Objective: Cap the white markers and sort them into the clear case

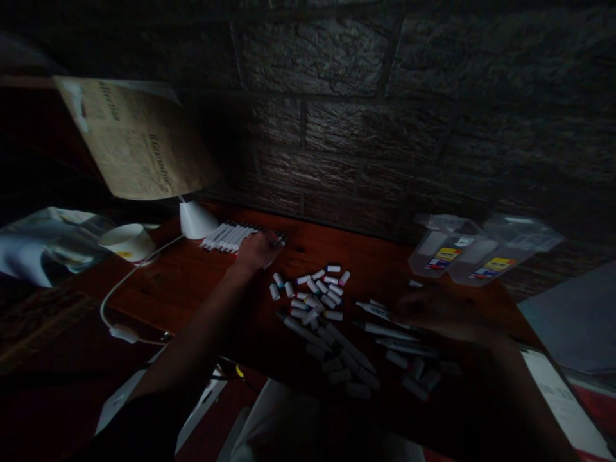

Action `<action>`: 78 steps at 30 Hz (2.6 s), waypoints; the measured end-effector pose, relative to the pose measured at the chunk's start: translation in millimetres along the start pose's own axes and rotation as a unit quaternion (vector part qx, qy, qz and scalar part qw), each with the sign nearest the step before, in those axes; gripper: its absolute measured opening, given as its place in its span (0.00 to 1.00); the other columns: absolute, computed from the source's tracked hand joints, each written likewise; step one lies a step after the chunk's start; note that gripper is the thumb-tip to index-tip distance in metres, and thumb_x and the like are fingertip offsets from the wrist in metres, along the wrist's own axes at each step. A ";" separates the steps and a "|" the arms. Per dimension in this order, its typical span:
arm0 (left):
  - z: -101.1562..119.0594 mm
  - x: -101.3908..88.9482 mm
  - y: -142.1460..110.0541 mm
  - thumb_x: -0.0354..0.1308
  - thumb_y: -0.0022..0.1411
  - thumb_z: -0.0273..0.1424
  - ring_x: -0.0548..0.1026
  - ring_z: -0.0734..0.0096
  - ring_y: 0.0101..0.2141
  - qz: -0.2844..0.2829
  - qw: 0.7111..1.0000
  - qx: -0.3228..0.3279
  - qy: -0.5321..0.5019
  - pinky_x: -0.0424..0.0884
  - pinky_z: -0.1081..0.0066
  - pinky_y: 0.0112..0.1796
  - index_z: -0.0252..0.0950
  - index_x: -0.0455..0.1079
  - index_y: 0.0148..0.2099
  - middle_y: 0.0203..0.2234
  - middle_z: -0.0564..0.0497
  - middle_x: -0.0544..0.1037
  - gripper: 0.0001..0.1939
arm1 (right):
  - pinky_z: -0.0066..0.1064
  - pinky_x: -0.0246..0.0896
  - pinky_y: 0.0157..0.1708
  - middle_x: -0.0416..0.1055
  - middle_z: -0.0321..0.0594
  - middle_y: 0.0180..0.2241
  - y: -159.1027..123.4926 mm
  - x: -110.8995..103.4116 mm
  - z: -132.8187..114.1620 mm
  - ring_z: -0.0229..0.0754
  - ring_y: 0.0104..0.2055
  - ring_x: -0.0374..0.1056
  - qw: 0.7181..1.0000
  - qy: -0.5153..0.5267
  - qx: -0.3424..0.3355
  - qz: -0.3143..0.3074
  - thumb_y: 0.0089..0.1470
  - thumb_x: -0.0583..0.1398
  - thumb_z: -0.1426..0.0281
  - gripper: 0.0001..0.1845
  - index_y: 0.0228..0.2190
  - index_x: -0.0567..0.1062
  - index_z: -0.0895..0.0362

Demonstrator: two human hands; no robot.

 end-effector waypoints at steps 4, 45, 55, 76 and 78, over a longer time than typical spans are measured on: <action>8.2 -2.7 -0.4 0.57 0.60 0.40 0.79 0.62 0.38 0.056 0.998 0.036 -0.014 0.69 0.70 0.39 0.37 0.75 0.43 0.36 0.48 0.82 0.14 | 0.30 0.62 0.32 0.78 0.40 0.33 -4.5 -7.7 -1.5 0.45 0.35 0.71 1.000 -0.005 -0.004 0.026 0.51 0.62 0.48 0.24 0.36 0.82 0.55; 116.8 2.0 -66.8 0.58 0.66 0.38 0.76 0.68 0.41 0.089 0.813 0.572 -0.058 0.66 0.64 0.44 0.40 0.77 0.47 0.37 0.49 0.83 0.12 | 0.36 0.69 0.46 0.79 0.39 0.39 33.9 38.5 -40.9 0.45 0.43 0.75 0.937 0.148 -0.202 0.243 0.54 0.65 0.58 0.12 0.36 0.80 0.52; 93.6 -8.4 -41.0 0.58 0.65 0.42 0.78 0.66 0.38 0.120 0.895 0.417 -0.101 0.68 0.65 0.42 0.41 0.80 0.43 0.34 0.50 0.83 0.14 | 0.44 0.66 0.55 0.69 0.45 0.56 20.8 23.5 -44.1 0.50 0.56 0.68 0.864 0.051 -0.214 0.454 0.52 0.67 0.58 0.30 0.55 0.69 0.49; 27.6 4.5 -9.0 0.55 0.60 0.42 0.79 0.53 0.42 0.009 0.988 -0.020 0.152 0.70 0.62 0.43 0.40 0.78 0.40 0.37 0.43 0.82 0.15 | 0.37 0.68 0.41 0.80 0.42 0.39 31.9 20.9 -17.0 0.47 0.40 0.75 0.906 0.055 -0.096 0.410 0.55 0.62 0.53 0.17 0.35 0.79 0.53; 23.6 7.1 -6.8 0.55 0.59 0.44 0.79 0.53 0.42 0.012 0.990 -0.021 0.140 0.71 0.63 0.42 0.40 0.77 0.42 0.38 0.43 0.82 0.16 | 0.36 0.68 0.40 0.80 0.41 0.38 32.0 24.8 -21.2 0.46 0.39 0.75 0.925 0.037 -0.103 0.365 0.56 0.61 0.54 0.15 0.36 0.80 0.52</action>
Point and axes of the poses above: each hand's wrist, its own y-axis towards the middle knuckle, its own x-axis out of the palm, z = x × y, the point moved 3 cm from there along y, towards the middle knuckle
